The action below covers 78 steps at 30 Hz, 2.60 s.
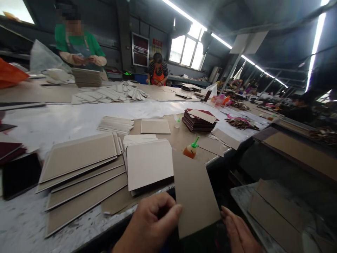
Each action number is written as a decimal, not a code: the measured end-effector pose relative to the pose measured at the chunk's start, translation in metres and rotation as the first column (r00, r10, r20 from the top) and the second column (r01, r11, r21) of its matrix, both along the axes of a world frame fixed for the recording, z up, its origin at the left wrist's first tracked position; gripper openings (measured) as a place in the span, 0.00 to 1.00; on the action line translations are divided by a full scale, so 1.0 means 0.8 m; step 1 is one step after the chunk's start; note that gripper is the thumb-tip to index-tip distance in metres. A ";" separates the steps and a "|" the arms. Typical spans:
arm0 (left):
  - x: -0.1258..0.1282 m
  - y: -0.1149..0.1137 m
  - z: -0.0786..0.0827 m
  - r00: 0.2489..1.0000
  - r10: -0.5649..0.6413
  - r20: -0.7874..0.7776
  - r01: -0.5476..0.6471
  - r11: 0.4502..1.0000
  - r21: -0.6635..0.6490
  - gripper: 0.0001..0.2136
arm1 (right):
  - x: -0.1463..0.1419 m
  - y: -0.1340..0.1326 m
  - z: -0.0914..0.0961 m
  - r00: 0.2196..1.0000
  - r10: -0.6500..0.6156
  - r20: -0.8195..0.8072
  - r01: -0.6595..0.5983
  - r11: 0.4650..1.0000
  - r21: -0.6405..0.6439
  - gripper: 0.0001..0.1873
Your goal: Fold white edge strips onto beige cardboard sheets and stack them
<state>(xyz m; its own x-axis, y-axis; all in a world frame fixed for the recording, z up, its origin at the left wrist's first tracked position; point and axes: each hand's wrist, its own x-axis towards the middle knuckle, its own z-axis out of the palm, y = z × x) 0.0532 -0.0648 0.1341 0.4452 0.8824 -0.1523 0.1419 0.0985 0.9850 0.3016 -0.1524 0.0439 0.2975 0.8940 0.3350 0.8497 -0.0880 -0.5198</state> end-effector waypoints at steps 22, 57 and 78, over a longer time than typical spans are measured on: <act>-0.095 0.098 -0.071 0.819 0.466 -0.334 -0.444 0.884 0.145 0.19 | -0.058 0.264 0.022 0.923 0.235 -0.305 -0.326 0.899 -0.291 0.14; -0.093 0.113 -0.123 0.678 0.373 -0.634 -0.395 0.912 0.114 0.19 | -0.044 0.269 -0.003 0.924 0.304 -0.233 -0.379 0.814 -0.441 0.13; -0.097 0.116 -0.122 0.711 0.333 -0.620 -0.361 0.929 0.086 0.19 | -0.046 0.273 0.020 0.895 0.446 -0.026 -0.393 0.757 -0.522 0.12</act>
